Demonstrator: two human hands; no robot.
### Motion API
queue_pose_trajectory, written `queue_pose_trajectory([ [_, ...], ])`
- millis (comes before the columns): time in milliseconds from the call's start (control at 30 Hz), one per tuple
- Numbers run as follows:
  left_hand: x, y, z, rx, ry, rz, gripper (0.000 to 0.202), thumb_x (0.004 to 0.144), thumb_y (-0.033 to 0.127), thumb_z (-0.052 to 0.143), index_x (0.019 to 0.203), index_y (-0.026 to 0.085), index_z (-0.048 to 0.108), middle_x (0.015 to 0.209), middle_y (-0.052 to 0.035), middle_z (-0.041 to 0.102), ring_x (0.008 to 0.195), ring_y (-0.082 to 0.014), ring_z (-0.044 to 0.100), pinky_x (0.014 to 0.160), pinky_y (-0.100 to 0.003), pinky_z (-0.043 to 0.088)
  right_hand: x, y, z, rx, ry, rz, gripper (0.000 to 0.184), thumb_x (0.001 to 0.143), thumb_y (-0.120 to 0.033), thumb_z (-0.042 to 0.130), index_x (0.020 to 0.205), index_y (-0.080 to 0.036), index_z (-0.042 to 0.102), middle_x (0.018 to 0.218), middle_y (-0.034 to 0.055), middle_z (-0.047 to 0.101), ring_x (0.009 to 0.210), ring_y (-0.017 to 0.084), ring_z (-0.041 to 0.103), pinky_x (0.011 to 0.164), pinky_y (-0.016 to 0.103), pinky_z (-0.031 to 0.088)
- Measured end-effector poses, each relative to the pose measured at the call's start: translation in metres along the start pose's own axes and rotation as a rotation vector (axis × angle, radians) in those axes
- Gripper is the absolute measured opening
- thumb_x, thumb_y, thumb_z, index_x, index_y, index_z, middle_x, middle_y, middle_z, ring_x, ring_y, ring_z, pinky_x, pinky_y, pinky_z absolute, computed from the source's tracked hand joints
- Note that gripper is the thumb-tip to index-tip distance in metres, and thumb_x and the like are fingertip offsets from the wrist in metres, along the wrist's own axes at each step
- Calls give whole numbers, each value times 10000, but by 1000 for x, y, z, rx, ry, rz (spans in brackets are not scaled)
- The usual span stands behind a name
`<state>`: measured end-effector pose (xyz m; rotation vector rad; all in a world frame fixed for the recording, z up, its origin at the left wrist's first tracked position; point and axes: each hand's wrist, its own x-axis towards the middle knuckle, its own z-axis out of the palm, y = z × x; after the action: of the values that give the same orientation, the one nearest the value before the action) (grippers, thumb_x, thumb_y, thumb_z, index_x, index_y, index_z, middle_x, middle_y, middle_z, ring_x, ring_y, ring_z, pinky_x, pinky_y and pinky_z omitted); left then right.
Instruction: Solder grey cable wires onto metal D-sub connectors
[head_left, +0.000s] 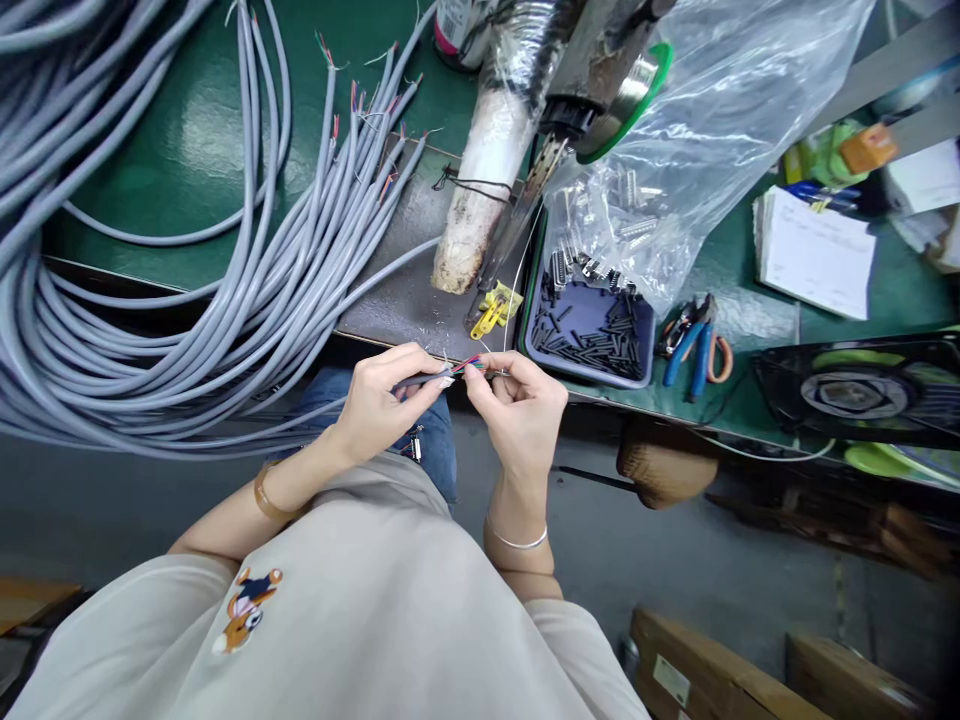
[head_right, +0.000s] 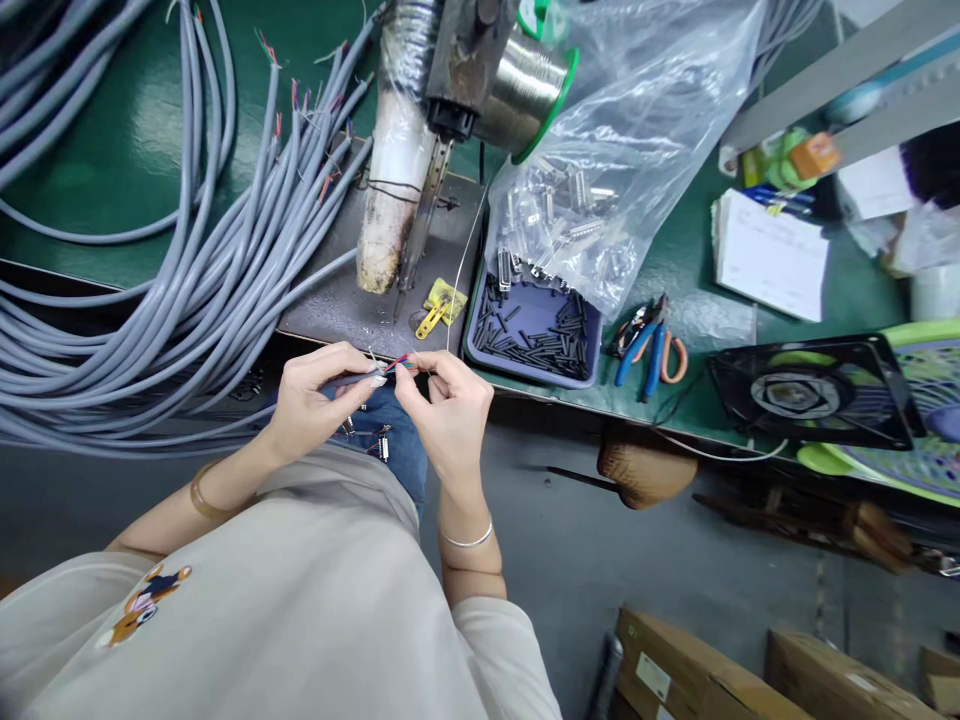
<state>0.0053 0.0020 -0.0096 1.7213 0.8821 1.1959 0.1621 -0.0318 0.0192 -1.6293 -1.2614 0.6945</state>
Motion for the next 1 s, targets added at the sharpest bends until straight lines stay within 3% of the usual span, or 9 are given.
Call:
queue_pose_trajectory([
  [100,-1,0,2,18,11,-5,73,901,183,686,843,146,707,718,-10,644,581,-79,498,531,-190,397,0,-1,0,25,-7,5,91,803,-233,666,759,-155,681,672,-43,584,463,17,237,449,234,161],
  [200,-3,2,4,-45,24,-132,76,880,201,687,827,147,680,739,-15,645,621,-91,552,569,-195,441,0,0,1,69,-21,39,81,796,-228,665,749,-162,674,641,-56,548,457,17,224,445,236,142],
  [367,-1,7,4,-381,-8,-417,185,860,309,719,861,147,629,682,18,607,485,-52,498,456,-170,401,-2,7,3,169,-44,62,103,805,-261,698,744,-181,676,580,-78,464,456,31,244,450,237,148],
  [467,2,8,2,-552,-56,-508,274,836,369,765,881,144,616,641,30,605,437,-43,488,415,-160,397,-3,11,6,221,-31,34,116,811,-280,712,743,-191,684,597,-70,484,464,36,274,455,234,177],
  [767,5,7,0,-574,-26,-528,290,764,348,837,884,121,701,669,-4,679,467,-43,513,421,-149,416,-3,12,8,253,-10,107,127,790,-315,726,748,-199,695,563,-66,465,473,51,291,452,224,191],
  [1000,4,4,2,-589,1,-506,229,751,272,842,879,130,715,655,19,659,471,-29,493,432,-140,393,-2,13,9,282,-14,132,128,778,-321,741,733,-213,690,542,-72,395,490,65,313,454,220,213],
])
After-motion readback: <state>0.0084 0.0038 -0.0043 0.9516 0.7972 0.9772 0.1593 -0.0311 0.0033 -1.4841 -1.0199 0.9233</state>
